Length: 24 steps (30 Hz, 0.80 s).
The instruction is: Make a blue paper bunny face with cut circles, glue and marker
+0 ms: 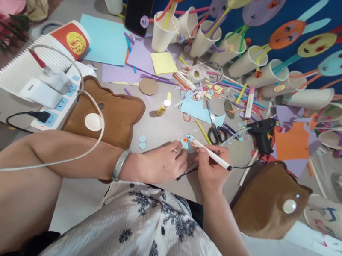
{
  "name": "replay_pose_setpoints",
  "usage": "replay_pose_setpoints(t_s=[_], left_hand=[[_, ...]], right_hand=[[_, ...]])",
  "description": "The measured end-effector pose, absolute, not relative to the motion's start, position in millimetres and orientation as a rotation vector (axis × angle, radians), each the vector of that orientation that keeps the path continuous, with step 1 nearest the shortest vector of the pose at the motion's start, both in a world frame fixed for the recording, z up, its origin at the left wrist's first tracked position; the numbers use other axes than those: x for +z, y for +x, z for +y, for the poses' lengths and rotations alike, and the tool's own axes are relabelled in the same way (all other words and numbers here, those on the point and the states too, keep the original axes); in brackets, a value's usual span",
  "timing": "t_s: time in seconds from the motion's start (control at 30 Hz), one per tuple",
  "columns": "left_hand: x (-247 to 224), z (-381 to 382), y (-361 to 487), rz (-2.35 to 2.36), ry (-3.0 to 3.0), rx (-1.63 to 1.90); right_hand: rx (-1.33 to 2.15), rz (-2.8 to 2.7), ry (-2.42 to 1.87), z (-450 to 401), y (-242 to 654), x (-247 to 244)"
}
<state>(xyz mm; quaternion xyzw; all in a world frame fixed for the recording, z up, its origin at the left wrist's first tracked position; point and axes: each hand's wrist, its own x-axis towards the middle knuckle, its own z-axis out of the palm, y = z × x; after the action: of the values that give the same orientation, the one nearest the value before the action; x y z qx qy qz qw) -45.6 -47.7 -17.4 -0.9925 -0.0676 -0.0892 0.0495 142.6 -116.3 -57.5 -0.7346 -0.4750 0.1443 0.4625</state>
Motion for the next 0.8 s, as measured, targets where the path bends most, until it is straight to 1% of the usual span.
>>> replay_pose_setpoints(t_s=[0.43,0.6,0.8], left_hand=[[-20.5,-49.3,-46.0,-0.233,-2.985,-0.350],[-20.9,-48.7,-45.7,-0.230,-2.978,-0.335],[-20.9,-48.5,-45.9,-0.217,-2.980,-0.278]], right_hand=[[0.333,-1.180,-1.786,-117.1,144.3,-61.2],[0.331,-1.195,-1.818,-117.2,144.3,-60.7],[0.308,-1.082,-1.745,-116.5,146.7,-60.6]])
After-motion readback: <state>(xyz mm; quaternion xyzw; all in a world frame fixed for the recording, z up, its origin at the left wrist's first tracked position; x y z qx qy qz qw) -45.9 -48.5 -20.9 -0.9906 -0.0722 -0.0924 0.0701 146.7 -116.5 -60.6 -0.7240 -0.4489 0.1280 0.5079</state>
